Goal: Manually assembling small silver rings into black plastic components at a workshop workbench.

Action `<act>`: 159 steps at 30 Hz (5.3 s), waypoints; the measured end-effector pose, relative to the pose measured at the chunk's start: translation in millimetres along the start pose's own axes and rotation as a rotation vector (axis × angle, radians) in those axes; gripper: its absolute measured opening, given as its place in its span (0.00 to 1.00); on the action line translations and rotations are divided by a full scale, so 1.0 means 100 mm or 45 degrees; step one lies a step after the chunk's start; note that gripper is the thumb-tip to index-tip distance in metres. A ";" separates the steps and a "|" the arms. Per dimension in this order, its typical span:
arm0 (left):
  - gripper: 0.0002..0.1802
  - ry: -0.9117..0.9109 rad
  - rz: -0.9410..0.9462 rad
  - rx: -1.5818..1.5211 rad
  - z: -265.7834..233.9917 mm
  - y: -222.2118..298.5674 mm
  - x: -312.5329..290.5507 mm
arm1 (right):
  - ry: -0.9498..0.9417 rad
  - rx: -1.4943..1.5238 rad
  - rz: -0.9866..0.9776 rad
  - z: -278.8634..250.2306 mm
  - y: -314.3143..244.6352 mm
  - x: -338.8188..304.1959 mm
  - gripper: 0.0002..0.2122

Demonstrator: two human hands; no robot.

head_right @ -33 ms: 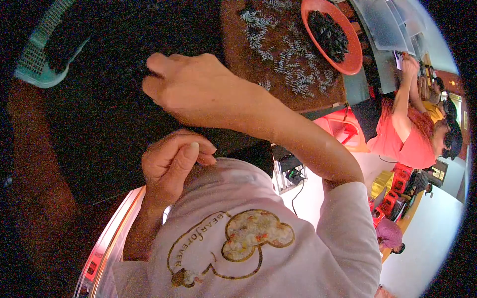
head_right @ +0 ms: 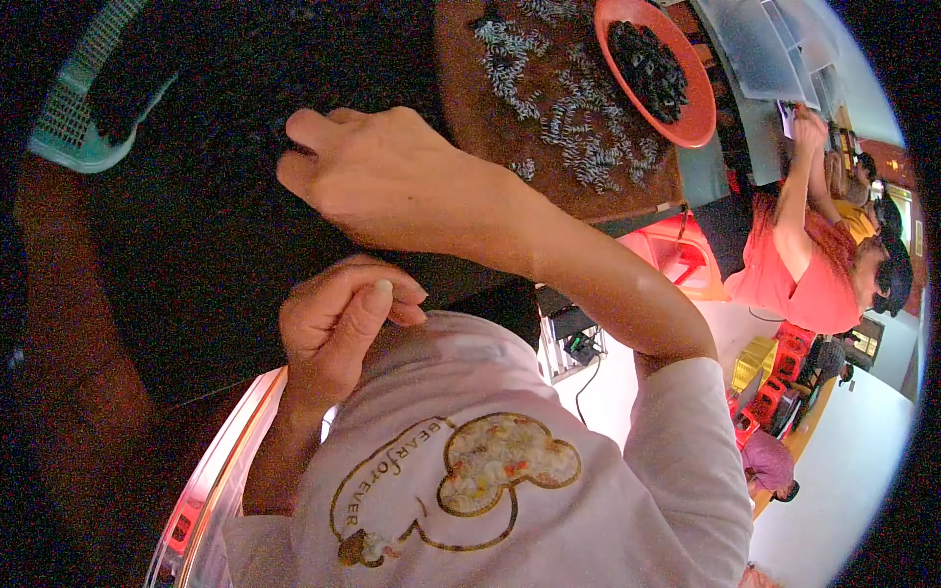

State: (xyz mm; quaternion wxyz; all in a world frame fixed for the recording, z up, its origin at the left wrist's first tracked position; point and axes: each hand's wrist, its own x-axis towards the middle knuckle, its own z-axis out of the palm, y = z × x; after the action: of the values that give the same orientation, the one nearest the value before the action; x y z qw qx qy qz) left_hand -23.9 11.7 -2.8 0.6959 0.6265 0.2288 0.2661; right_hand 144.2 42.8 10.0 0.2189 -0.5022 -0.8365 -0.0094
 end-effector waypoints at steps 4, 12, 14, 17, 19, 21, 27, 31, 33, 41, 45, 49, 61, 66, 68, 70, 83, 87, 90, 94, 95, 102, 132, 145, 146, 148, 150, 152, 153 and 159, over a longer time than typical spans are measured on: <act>0.12 0.000 0.017 -0.007 -0.01 -0.02 0.00 | -0.049 -0.070 -0.034 0.02 -0.02 0.05 0.06; 0.12 0.005 -0.013 -0.043 0.00 0.00 -0.01 | 0.027 -0.102 -0.042 0.09 -0.06 0.07 0.08; 0.12 -0.005 0.000 -0.028 -0.01 -0.01 -0.01 | 0.017 -0.109 -0.037 0.09 -0.07 0.08 0.08; 0.13 -0.003 0.008 -0.015 -0.01 0.00 -0.01 | -0.001 -0.094 -0.033 0.07 -0.06 0.07 0.07; 0.13 0.006 0.004 -0.018 -0.01 -0.01 0.00 | 0.013 -0.089 -0.022 0.06 -0.05 0.05 0.07; 0.13 0.008 0.007 -0.027 0.00 -0.02 0.00 | 0.018 -0.087 -0.012 0.06 -0.05 0.03 0.07; 0.13 0.021 -0.013 -0.054 0.01 -0.03 -0.01 | 0.068 -0.008 0.015 0.09 -0.04 -0.02 0.08; 0.13 0.032 -0.037 -0.064 0.02 -0.03 -0.02 | 0.157 0.263 0.104 -0.06 -0.05 -0.16 0.17; 0.09 0.039 -0.015 -0.155 0.02 -0.08 -0.03 | 0.187 0.404 0.146 -0.15 -0.08 -0.24 0.18; 0.13 0.165 -0.058 -0.460 0.03 -0.14 -0.02 | 0.125 0.676 0.283 -0.45 -0.22 -0.54 0.18; 0.16 0.248 -0.073 -0.565 0.06 -0.14 -0.02 | 0.176 0.761 0.250 -0.44 -0.26 -0.59 0.18; 0.17 0.206 -0.041 -0.570 0.03 -0.17 -0.03 | 0.325 0.809 0.111 -0.33 -0.27 -0.58 0.17; 0.16 0.192 -0.035 -0.680 0.02 -0.13 -0.03 | 0.322 0.790 0.090 -0.26 -0.29 -0.61 0.14; 0.14 0.220 -0.024 -0.751 -0.02 -0.24 -0.07 | 0.352 0.805 0.122 -0.24 -0.34 -0.61 0.15; 0.15 0.242 -0.028 -0.725 -0.02 -0.24 -0.07 | 0.368 0.822 0.138 -0.23 -0.34 -0.61 0.16; 0.16 0.192 -0.047 -0.726 0.01 -0.19 -0.05 | 0.431 0.763 0.078 -0.21 -0.32 -0.62 0.15; 0.19 0.243 -0.017 -0.725 -0.03 -0.22 -0.07 | 0.399 0.384 -0.011 -0.20 -0.36 -0.62 0.17; 0.18 0.214 -0.020 -0.825 -0.03 -0.21 -0.05 | 0.409 0.399 -0.021 -0.21 -0.37 -0.63 0.16; 0.18 0.232 -0.042 -0.838 -0.04 -0.24 -0.07 | 0.391 0.384 -0.027 -0.16 -0.40 -0.67 0.13; 0.17 0.221 -0.053 -0.854 -0.02 -0.24 -0.08 | 0.387 0.412 -0.070 -0.13 -0.41 -0.73 0.13; 0.17 0.223 -0.052 -0.853 -0.02 -0.25 -0.09 | 0.387 0.414 -0.072 -0.15 -0.41 -0.74 0.13; 0.20 0.283 0.025 -0.730 0.07 -0.26 -0.09 | 0.207 0.875 0.264 -0.32 -0.39 -0.74 0.16; 0.17 0.310 -0.226 -0.764 0.02 -0.12 -0.12 | 0.285 1.006 0.213 -0.30 -0.40 -0.71 0.12; 0.15 0.143 -0.123 -0.635 0.07 -0.18 -0.17 | 0.383 0.874 0.074 -0.26 -0.36 -0.82 0.10; 0.15 0.145 -0.123 -0.605 0.07 -0.17 -0.16 | 0.396 0.788 0.077 -0.33 -0.30 -0.83 0.09; 0.15 0.151 -0.121 -0.575 0.06 -0.15 -0.15 | 0.442 0.519 0.061 -0.44 -0.06 -0.92 0.07; 0.15 0.123 -0.119 -0.585 0.05 -0.15 -0.13 | 0.296 0.318 0.198 -0.67 0.15 -1.01 0.05; 0.15 0.120 -0.118 -0.591 0.06 -0.14 -0.11 | 0.175 0.089 0.324 -0.79 0.38 -1.09 0.05; 0.14 0.122 -0.117 -0.595 0.06 -0.13 -0.11 | 0.136 0.010 0.403 -0.81 0.45 -1.12 0.05; 0.14 0.088 -0.091 -0.613 0.06 -0.13 -0.09 | -0.204 -0.296 0.338 -0.81 0.73 -1.13 0.09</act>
State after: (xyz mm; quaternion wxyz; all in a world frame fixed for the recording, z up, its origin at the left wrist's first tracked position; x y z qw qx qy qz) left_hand -25.9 0.4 -15.3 0.8259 0.4246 0.2046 0.3095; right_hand 279.7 -34.4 26.5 0.0913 -0.6293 -0.7709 -0.0369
